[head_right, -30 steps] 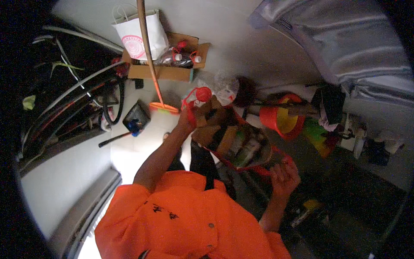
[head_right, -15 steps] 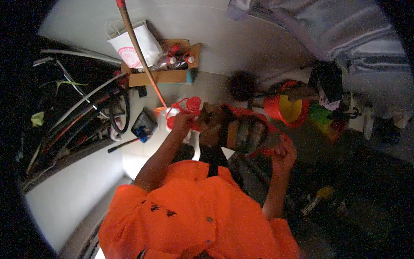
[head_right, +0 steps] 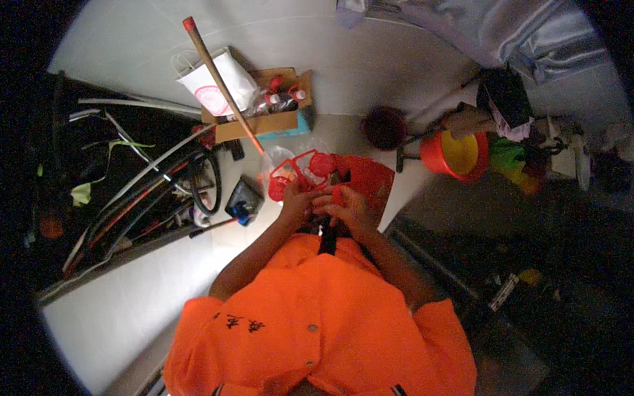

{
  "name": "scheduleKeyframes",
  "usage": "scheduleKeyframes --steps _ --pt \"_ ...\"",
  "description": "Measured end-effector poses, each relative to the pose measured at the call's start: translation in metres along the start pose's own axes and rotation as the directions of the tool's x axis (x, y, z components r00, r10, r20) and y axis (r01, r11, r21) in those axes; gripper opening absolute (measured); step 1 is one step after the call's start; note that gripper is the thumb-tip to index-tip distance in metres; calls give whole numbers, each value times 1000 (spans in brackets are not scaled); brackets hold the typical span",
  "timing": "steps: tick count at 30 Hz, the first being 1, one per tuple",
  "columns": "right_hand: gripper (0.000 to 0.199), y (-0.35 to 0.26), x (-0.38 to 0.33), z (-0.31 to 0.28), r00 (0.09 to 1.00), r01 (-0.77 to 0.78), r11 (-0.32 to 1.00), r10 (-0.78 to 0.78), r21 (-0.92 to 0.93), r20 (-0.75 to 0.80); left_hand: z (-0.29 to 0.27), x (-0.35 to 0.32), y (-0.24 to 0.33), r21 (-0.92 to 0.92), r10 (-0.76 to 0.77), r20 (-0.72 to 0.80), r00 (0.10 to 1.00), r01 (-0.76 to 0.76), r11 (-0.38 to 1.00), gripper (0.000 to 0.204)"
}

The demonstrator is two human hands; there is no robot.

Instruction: The person enters a storage room, picks up a red gift bag and a black trash bag, and places them into a larger black trash bag. They then exit the room, walk down a narrow alleyway, and proceed to a public square where they continue to carry the trash bag and a broom.

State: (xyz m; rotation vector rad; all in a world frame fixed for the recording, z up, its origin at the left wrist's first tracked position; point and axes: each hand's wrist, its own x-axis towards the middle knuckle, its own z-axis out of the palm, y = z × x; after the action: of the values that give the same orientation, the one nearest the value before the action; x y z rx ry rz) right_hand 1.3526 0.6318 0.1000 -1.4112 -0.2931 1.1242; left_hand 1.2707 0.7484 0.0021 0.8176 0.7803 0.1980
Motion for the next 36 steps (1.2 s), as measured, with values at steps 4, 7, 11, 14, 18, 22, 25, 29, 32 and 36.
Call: scheduleKeyframes --steps 4,7,11,14,18,22,25,29,32,36 --pt "28 34 10 -1 988 -21 971 -17 -238 -156 10 -11 17 292 118 -1 993 -113 950 24" --pt "29 51 13 -5 979 -8 971 -42 -240 -201 1 -7 4 508 223 -30 974 -177 843 24" --pt "32 72 19 -4 936 76 875 -227 -477 -268 -10 0 -1 511 254 41 966 -239 826 21" --pt "34 64 15 1 945 37 873 -188 -486 -266 -13 -1 1 541 215 56 975 -211 814 18" --pt "33 47 11 17 916 24 651 -319 -759 -245 -19 -4 1 500 230 65 971 -231 835 15" --pt "31 49 13 25 927 -136 742 -138 -657 -348 -7 -17 15 407 217 33 976 -212 889 11" --pt "33 64 15 24 931 -127 763 -129 -634 -342 -9 -15 11 310 139 -29 990 -124 943 11" --pt "35 70 15 25 910 -43 788 -223 -615 -350 -13 -12 5 214 19 3 1000 -19 977 13" --pt "37 67 14 24 898 -35 839 -212 -544 -385 -8 -14 6 84 -19 49 999 15 996 15" --pt "42 76 20 21 857 -36 820 -268 -571 -439 -12 -17 11 215 -75 132 988 45 976 23"
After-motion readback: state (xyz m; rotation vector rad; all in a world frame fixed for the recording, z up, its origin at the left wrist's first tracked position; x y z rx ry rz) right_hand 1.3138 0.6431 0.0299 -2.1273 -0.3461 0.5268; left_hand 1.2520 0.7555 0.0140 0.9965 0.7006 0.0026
